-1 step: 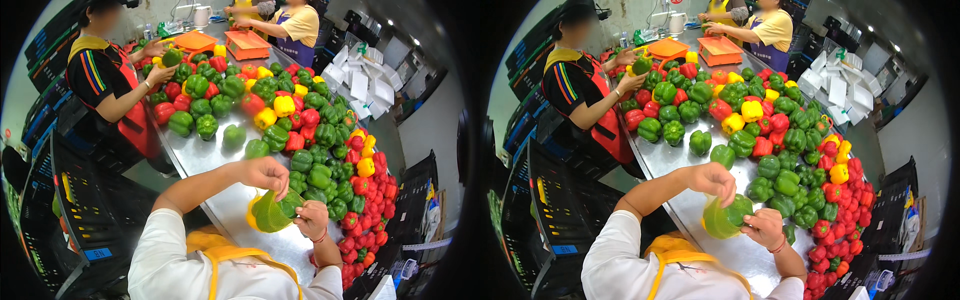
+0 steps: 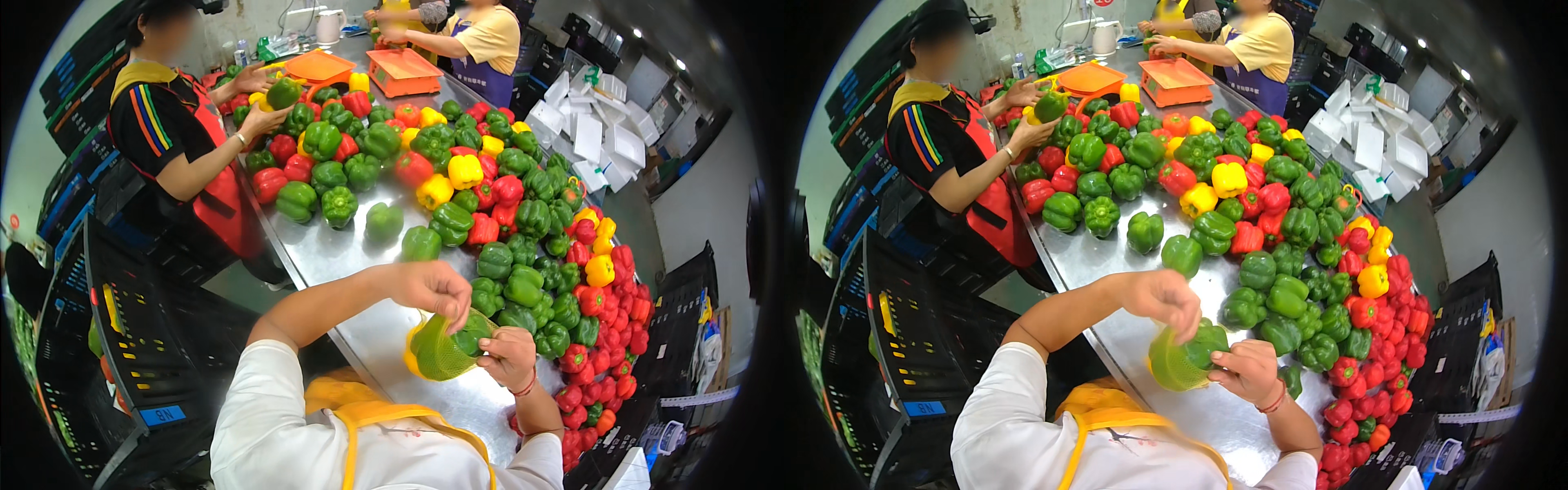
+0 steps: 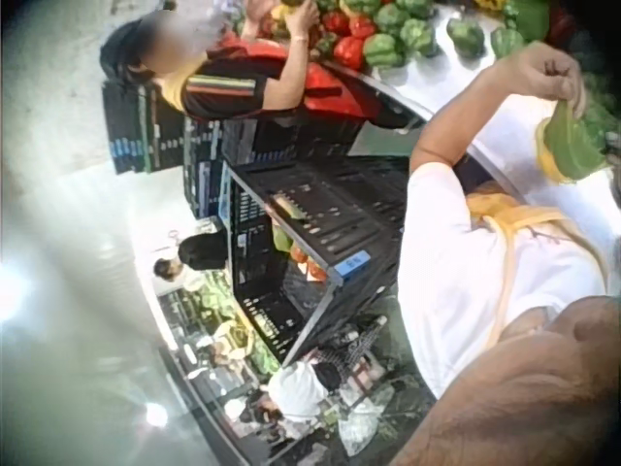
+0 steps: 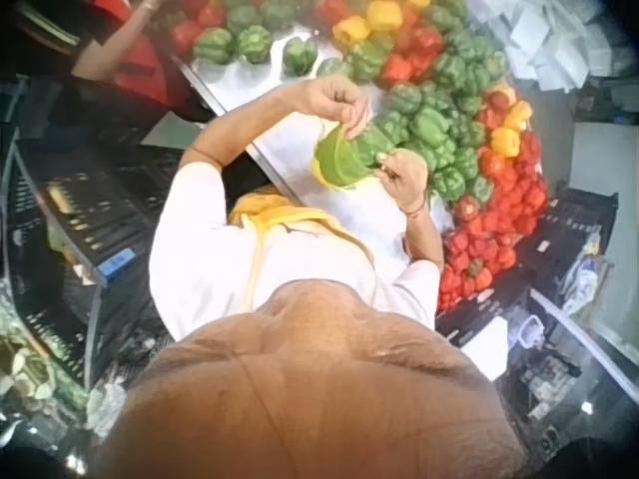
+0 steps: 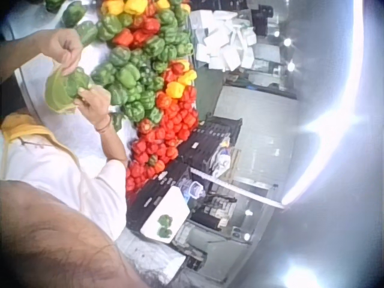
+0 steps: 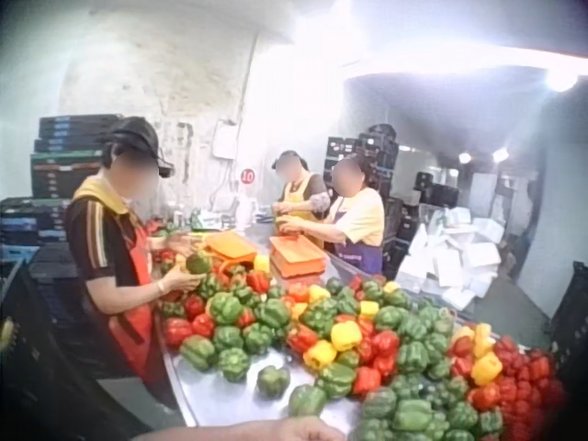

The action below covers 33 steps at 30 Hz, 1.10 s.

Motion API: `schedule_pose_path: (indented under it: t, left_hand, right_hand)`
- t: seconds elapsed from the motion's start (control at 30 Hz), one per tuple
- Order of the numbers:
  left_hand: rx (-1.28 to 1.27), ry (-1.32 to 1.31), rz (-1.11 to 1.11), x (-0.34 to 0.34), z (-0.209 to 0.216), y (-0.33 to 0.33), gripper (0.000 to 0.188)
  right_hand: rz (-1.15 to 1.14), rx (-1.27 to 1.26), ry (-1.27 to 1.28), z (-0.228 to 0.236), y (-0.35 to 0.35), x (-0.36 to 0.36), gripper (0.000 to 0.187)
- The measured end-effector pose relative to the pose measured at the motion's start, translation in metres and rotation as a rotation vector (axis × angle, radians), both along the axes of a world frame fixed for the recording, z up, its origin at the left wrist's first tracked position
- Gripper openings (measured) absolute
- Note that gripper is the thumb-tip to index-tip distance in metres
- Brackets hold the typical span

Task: The person takes peppers from a large pile on a table, sorts them into groups of different colors, puts them into yellow mesh bags, and ties the bags shut before placing them into a black plastic crate.

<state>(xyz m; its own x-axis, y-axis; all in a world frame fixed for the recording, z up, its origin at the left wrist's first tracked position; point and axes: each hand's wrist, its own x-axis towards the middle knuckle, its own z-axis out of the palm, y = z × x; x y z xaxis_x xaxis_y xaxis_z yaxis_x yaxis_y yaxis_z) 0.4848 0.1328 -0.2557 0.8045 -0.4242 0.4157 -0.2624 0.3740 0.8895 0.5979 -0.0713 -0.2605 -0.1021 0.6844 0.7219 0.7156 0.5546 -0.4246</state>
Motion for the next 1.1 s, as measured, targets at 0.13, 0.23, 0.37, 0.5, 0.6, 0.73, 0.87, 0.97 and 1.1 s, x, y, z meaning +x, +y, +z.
schedule_pose_path:
  t: [0.13, 0.23, 0.37, 0.5, 0.6, 0.73, 0.87, 0.97, 1.1]
  left_hand:
    - [0.311, 0.044, -0.204, -0.006, 0.009, -0.006, 0.03]
    - [0.284, 0.134, -0.336, -0.01, 0.001, -0.013, 0.027]
    - [0.109, 0.132, -0.398, -0.011, 0.006, -0.024, 0.027]
    - [-0.058, 0.093, -0.418, -0.004, 0.004, -0.047, 0.026]
    - [-0.102, -0.004, -0.341, -0.004, 0.006, -0.049, 0.024]
    - [-0.157, -0.162, -0.166, -0.011, 0.003, -0.054, 0.021]
    - [0.24, -0.492, 0.372, -0.032, 0.017, -0.055, 0.015]
    - [0.512, -0.748, 0.617, -0.041, 0.023, -0.062, 0.011]
    - [0.642, -0.844, 0.658, -0.043, 0.017, -0.074, 0.017]
  right_hand:
    - [0.072, -0.109, -0.08, -0.003, -0.002, -0.003, 0.025]
    - [0.084, -0.171, -0.176, -0.003, -0.006, -0.005, 0.024]
    - [0.142, -0.188, -0.269, 0.006, -0.006, -0.012, 0.024]
    - [0.145, -0.073, -0.305, 0.012, -0.006, -0.019, 0.019]
    - [0.107, -0.079, -0.196, 0.018, -0.009, -0.023, 0.018]
    - [0.087, -0.07, -0.004, 0.002, -0.012, -0.021, 0.028]
    - [0.01, -0.491, 0.422, 0.005, -0.02, -0.032, 0.05]
    - [0.022, -0.666, 0.306, 0.021, -0.013, -0.04, 0.047]
    - [0.164, -0.558, -0.045, 0.005, -0.013, -0.032, 0.031]
